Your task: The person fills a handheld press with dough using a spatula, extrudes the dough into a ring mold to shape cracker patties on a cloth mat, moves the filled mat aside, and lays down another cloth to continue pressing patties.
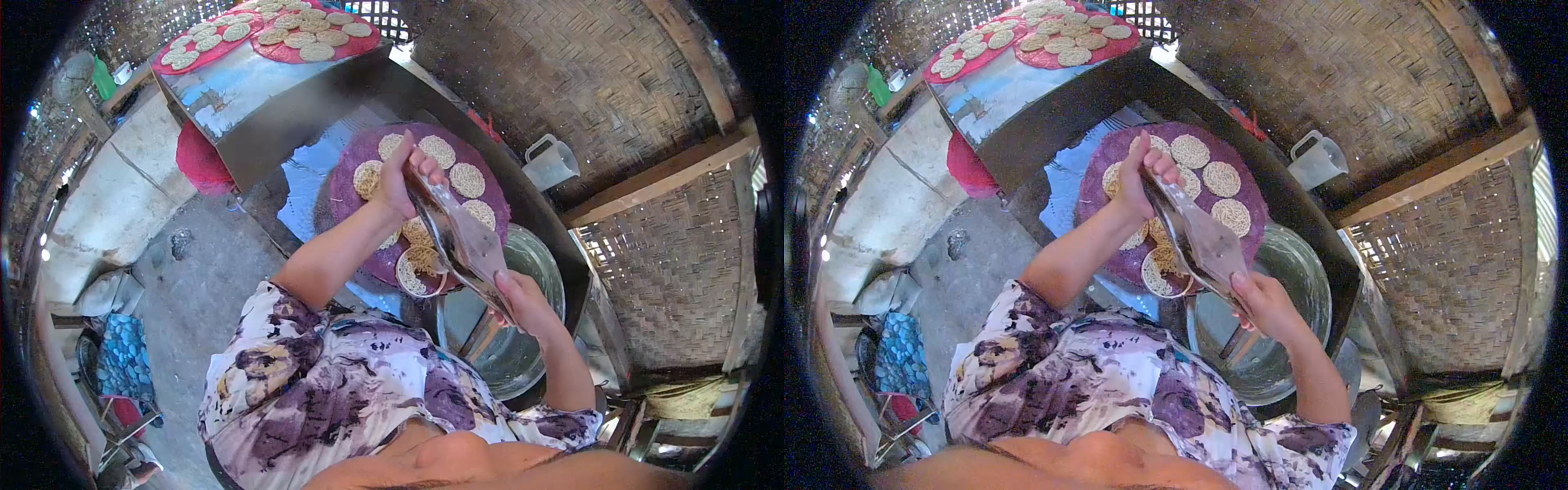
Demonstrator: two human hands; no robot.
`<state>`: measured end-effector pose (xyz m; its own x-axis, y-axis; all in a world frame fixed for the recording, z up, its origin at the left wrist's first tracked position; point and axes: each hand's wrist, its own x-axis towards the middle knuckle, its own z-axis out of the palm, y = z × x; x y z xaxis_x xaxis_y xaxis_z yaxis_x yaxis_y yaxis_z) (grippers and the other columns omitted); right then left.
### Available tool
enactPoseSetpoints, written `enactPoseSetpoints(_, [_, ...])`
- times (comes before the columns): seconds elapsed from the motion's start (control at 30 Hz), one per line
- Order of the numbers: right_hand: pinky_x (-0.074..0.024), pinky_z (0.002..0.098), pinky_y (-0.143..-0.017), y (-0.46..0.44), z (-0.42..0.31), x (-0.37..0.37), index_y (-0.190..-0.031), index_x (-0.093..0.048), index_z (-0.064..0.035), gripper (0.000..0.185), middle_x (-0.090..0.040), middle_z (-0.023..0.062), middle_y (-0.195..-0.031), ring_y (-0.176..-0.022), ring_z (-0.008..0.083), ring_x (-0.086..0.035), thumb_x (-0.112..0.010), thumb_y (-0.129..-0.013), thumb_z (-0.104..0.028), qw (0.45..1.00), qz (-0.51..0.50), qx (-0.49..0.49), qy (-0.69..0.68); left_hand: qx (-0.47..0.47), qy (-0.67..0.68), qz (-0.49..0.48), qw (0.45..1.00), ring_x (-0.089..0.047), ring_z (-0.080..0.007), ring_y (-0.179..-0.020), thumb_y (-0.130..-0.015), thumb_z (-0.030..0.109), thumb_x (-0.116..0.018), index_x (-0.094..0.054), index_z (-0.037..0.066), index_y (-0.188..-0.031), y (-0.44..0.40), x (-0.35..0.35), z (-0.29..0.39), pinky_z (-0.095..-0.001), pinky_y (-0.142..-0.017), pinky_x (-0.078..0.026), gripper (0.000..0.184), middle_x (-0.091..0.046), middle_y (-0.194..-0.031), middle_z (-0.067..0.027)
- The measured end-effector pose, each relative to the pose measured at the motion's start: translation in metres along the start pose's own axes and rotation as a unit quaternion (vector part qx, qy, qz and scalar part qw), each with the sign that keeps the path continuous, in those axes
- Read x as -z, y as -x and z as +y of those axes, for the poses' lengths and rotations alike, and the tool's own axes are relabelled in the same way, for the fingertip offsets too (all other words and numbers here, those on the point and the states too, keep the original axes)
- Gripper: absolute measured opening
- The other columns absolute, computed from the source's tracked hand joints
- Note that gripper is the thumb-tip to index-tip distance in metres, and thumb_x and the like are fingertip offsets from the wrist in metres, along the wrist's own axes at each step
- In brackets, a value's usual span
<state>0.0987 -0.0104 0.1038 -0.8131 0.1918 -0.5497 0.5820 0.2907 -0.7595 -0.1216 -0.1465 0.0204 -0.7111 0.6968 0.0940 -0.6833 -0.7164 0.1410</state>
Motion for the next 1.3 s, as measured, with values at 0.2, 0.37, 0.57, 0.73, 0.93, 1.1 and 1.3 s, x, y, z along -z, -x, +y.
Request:
enactPoseSetpoints(0.2, [-0.0370,0.0236,-0.039,0.017,0.008,-0.008,-0.081,-0.055,-0.0011,0.050,-0.051,0.0039,-0.056,-0.042,0.0106,-0.047,-0.045,-0.086,-0.050,1.000,0.003,-0.024,0.008,0.045,0.040,0.045,0.997,-0.046,-0.0207,-0.049,-0.084,0.053,-0.046,-0.034,0.017,-0.050,0.016,0.010,-0.010,-0.0369,-0.054,-0.039,0.051,-0.039,-0.050,-0.0009])
enactPoseSetpoints(0.37, [-0.0365,0.0235,-0.038,0.001,0.025,-0.028,-0.076,-0.056,-0.0011,0.049,-0.049,0.0024,-0.053,-0.042,0.0093,-0.047,-0.047,-0.087,-0.048,1.000,-0.003,-0.009,-0.022,0.010,-0.023,0.104,0.994,-0.043,-0.0168,-0.045,-0.084,0.056,-0.044,-0.032,0.018,-0.047,0.031,-0.003,0.010,-0.0335,-0.052,-0.039,0.054,-0.038,-0.046,0.0011])
enactPoseSetpoints(0.57, [-0.0342,0.0234,-0.037,-0.004,0.007,-0.035,-0.080,-0.057,-0.0012,0.044,-0.050,0.0025,-0.055,-0.041,0.0086,-0.045,-0.048,-0.087,-0.044,0.997,0.052,0.048,0.029,-0.015,-0.036,0.090,0.995,-0.041,-0.0190,-0.041,-0.083,0.058,-0.043,-0.031,0.017,-0.046,0.021,0.001,0.022,-0.0348,-0.051,-0.038,0.056,-0.036,-0.045,-0.0005])
enactPoseSetpoints(0.73, [-0.0347,0.0228,-0.039,0.005,0.014,-0.028,-0.089,-0.060,-0.0019,0.046,-0.048,0.0011,-0.055,-0.042,0.0076,-0.044,-0.050,-0.085,-0.046,0.995,0.067,0.038,0.057,-0.015,-0.034,0.109,0.993,-0.037,-0.0153,-0.039,-0.086,0.054,-0.041,-0.030,0.019,-0.043,0.024,-0.003,0.003,-0.0325,-0.046,-0.036,0.056,-0.033,-0.042,0.0022])
enactPoseSetpoints(0.93, [-0.0350,0.0224,-0.039,0.022,0.019,-0.024,-0.101,-0.057,-0.0008,0.052,-0.049,0.0003,-0.056,-0.044,0.0073,-0.045,-0.053,-0.082,-0.049,0.999,0.006,-0.016,-0.045,0.041,-0.027,0.000,0.999,-0.045,-0.0173,-0.052,-0.086,0.056,-0.037,-0.042,0.016,-0.056,0.030,0.010,0.000,-0.0317,-0.056,-0.038,0.050,-0.043,-0.053,-0.0022])
enactPoseSetpoints(1.1, [-0.0409,0.0220,-0.050,0.049,0.039,-0.015,-0.110,-0.049,0.0021,0.071,-0.055,0.0026,-0.076,-0.058,0.0083,-0.051,-0.070,-0.067,-0.050,0.980,0.065,0.133,-0.131,-0.063,-0.497,0.028,0.865,-0.052,-0.0231,-0.084,-0.078,0.056,-0.051,-0.052,0.008,-0.104,0.059,-0.013,0.011,-0.0358,-0.076,-0.040,0.054,-0.055,-0.087,-0.0080])
enactPoseSetpoints(1.3, [-0.0383,0.0214,-0.040,0.069,0.092,-0.038,-0.105,-0.043,0.0035,0.078,-0.053,0.0053,-0.069,-0.049,0.0094,-0.049,-0.077,-0.055,-0.045,0.895,0.299,0.265,-0.200,-0.160,-0.920,-0.046,0.354,-0.041,-0.0285,-0.106,-0.061,0.051,-0.069,-0.038,0.007,-0.126,0.136,-0.010,-0.016,-0.0463,-0.091,-0.026,0.085,-0.048,-0.108,-0.0118])
